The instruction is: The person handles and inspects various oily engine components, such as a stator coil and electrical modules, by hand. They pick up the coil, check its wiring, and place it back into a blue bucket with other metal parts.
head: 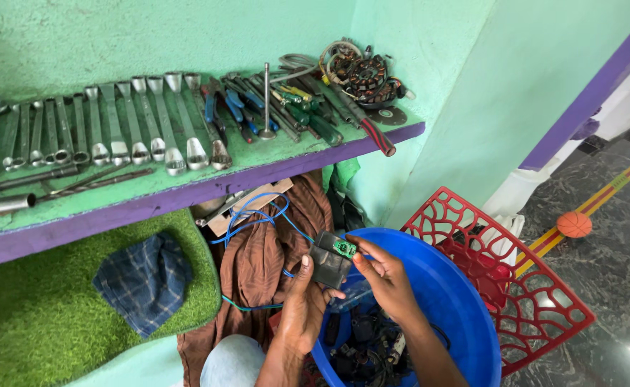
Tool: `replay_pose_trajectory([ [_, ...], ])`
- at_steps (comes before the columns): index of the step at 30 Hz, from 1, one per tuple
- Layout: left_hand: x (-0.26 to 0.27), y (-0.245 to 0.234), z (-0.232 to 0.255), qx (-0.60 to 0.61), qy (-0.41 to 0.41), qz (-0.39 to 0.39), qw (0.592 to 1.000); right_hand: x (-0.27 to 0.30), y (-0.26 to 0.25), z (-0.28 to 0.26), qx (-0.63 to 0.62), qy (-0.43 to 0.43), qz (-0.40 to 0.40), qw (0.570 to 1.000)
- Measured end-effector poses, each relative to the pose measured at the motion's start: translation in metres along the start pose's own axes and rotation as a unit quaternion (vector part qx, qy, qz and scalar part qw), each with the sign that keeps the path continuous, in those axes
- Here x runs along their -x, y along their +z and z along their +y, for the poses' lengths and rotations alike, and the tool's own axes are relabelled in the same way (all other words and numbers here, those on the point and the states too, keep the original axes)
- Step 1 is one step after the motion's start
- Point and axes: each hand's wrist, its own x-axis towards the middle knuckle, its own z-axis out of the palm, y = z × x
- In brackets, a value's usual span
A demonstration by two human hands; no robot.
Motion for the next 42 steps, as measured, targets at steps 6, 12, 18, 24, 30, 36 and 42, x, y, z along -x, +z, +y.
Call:
replay_pose_trajectory([
  [6,-0.011,0.007,-0.008,-0.024,-0.031,-0.021,0.999,-0.005,0.006,-0.005,0.092,-0.042,0.119,0.988],
  [12,-0.036,0.029,-0.038,-0.144,0.081,0.016,0.986,-0.003,-0.001,-0.021,0.179,-0.086,0.153,0.968],
  [18,-0.060,0.063,-0.037,-0.349,0.170,-0.098,0.916,-0.032,-0.031,-0.071,0.215,-0.089,0.157,0.960],
  [24,-0.088,0.105,0.016,-0.573,0.292,-0.137,0.753,-0.102,-0.102,-0.109,0.217,-0.157,0.037,0.963],
  [30,-0.123,0.099,0.044,-0.654,0.378,-0.066,0.652,-0.228,-0.159,-0.109,0.297,-0.063,-0.008,0.953],
  [36,-0.146,0.069,0.044,-0.708,0.384,-0.041,0.591,-0.304,-0.159,-0.078,0.273,0.064,-0.098,0.955],
  [42,-0.150,0.055,0.045,-0.710,0.356,-0.051,0.605,-0.318,-0.158,-0.080,0.345,0.035,-0.153,0.925],
])
